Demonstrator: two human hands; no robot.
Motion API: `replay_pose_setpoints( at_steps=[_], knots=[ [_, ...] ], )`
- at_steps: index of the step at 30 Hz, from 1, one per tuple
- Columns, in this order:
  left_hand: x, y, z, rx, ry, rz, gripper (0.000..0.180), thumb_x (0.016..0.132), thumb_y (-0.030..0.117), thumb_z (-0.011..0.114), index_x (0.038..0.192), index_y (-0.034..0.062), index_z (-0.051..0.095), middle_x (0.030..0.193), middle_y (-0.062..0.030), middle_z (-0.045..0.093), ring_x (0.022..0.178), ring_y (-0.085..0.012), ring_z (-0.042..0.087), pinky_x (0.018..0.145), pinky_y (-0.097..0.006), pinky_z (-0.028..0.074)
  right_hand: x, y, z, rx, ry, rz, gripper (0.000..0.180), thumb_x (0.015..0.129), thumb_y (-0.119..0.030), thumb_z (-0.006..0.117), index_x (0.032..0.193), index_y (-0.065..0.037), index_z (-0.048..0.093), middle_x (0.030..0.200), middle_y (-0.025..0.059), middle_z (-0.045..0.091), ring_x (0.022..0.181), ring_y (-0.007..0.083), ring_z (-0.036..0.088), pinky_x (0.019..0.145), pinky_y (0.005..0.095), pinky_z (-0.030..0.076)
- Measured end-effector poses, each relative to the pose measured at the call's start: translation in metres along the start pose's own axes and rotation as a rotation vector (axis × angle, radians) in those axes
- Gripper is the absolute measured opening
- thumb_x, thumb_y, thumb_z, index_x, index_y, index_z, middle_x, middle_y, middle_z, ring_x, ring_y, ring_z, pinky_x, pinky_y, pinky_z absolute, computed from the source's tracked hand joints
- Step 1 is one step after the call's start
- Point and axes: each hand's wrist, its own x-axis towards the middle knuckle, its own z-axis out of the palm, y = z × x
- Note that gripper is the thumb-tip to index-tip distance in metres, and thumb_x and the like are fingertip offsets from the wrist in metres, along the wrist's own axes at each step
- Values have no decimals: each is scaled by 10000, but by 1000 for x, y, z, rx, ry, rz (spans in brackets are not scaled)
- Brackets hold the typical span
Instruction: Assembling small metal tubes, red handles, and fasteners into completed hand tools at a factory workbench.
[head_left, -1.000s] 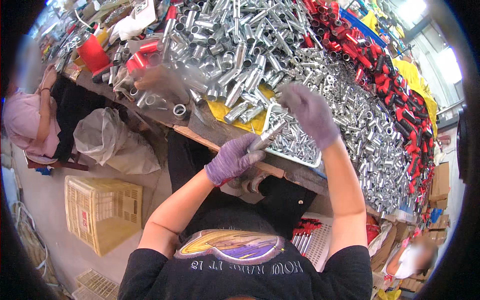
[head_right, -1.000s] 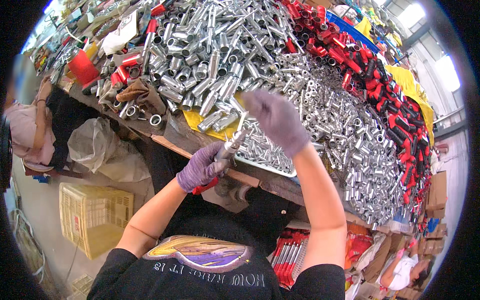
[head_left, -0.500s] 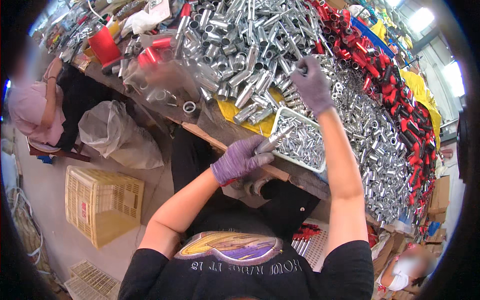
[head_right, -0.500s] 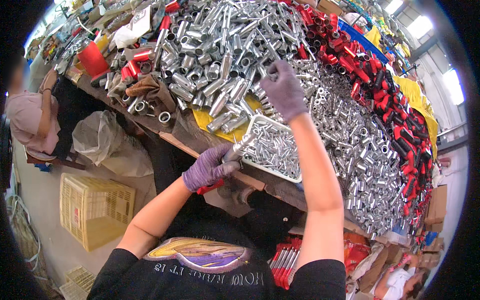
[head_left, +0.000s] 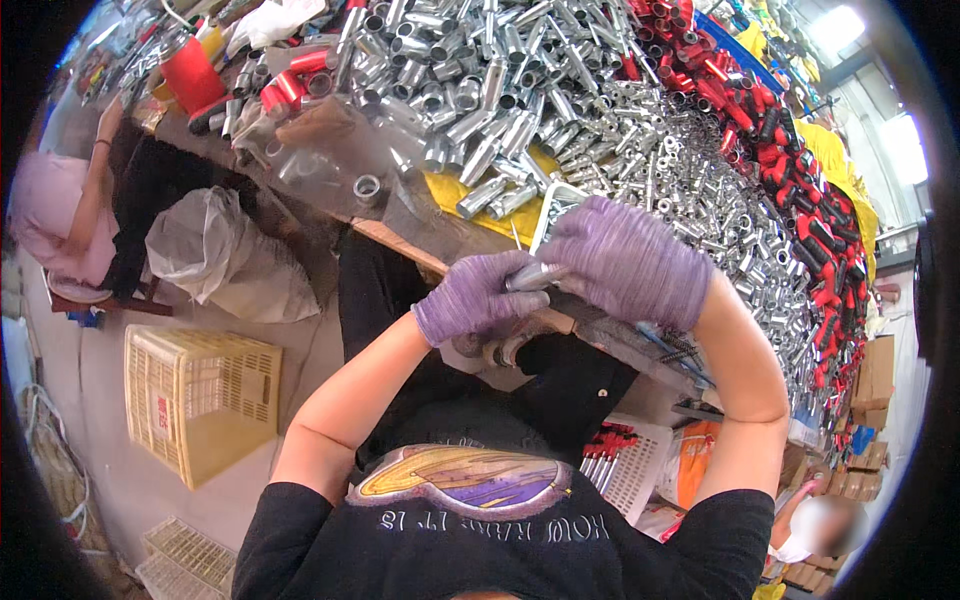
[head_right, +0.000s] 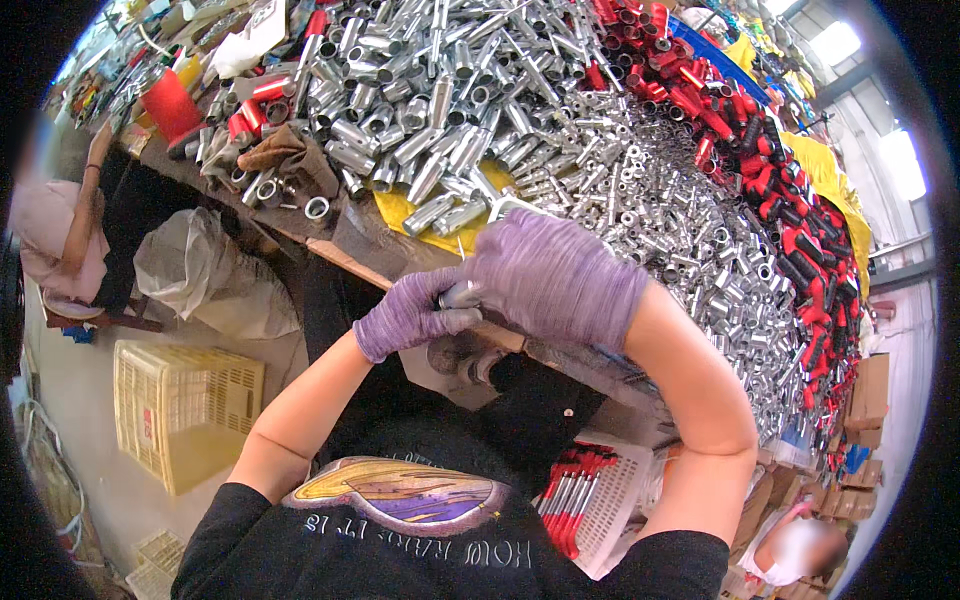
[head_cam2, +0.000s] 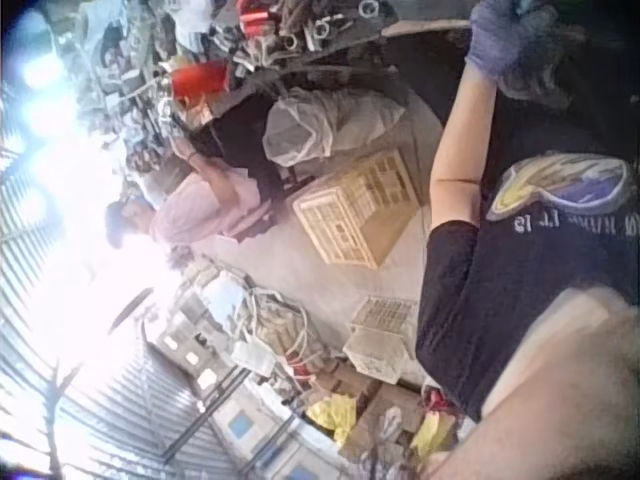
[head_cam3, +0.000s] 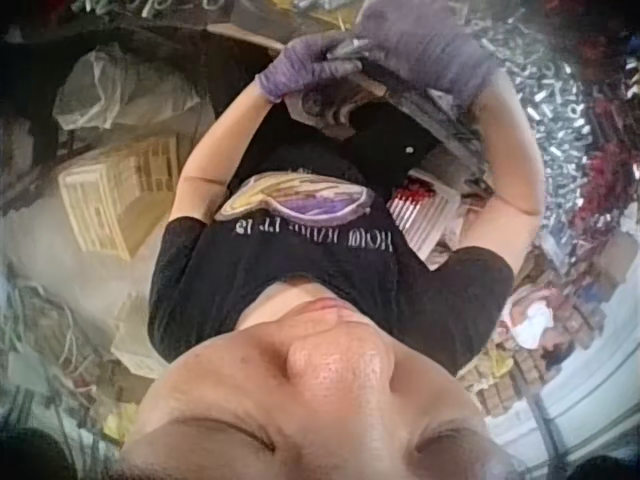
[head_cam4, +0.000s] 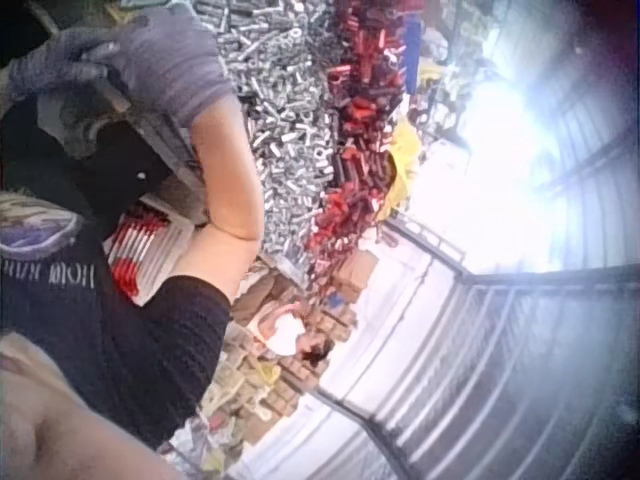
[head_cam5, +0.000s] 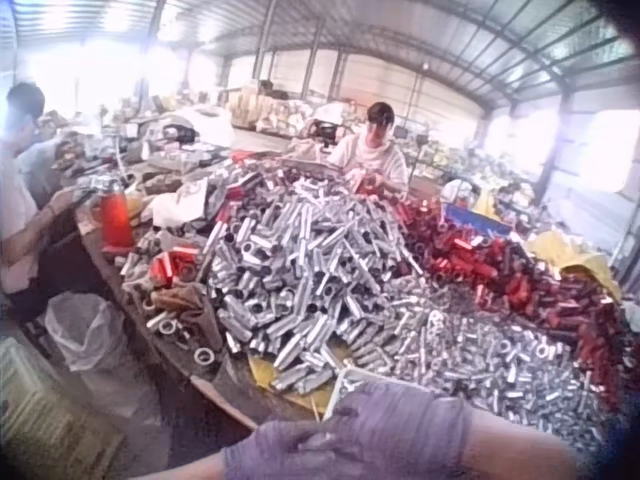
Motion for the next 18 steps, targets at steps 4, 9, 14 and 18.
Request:
replay_pose_setpoints(
  at_steps=[4,9,14,18],
  knots=[
    [-3,6,0,33,14,15,418,777,257,745,1105,51,589,895,-81,636,819,-139,587,760,-299,477,10,-14,-12,130,-170,613,244,828,-247,629,1013,-87,617,1048,142,619,952,328,606,780,425,493],
    [-2,9,-1,53,13,48,421,775,304,743,1071,46,593,852,-115,633,785,-186,610,718,-319,478,-19,4,12,267,413,-42,281,855,-281,612,1059,-88,622,813,188,635,772,363,636,711,415,517],
    [-3,8,-2,62,1,-2,429,773,320,743,1062,39,596,846,-117,636,781,-188,614,712,-322,479,-25,-11,10,196,268,446,288,857,-279,613,1065,-80,619,883,163,652,777,321,647,695,374,521],
    [-1,6,1,63,6,40,417,771,328,744,1042,43,603,837,-121,632,772,-189,615,704,-318,478,-30,0,26,243,465,177,306,824,-259,657,1073,-87,619,890,148,660,783,316,651,693,364,521]
  ],
)
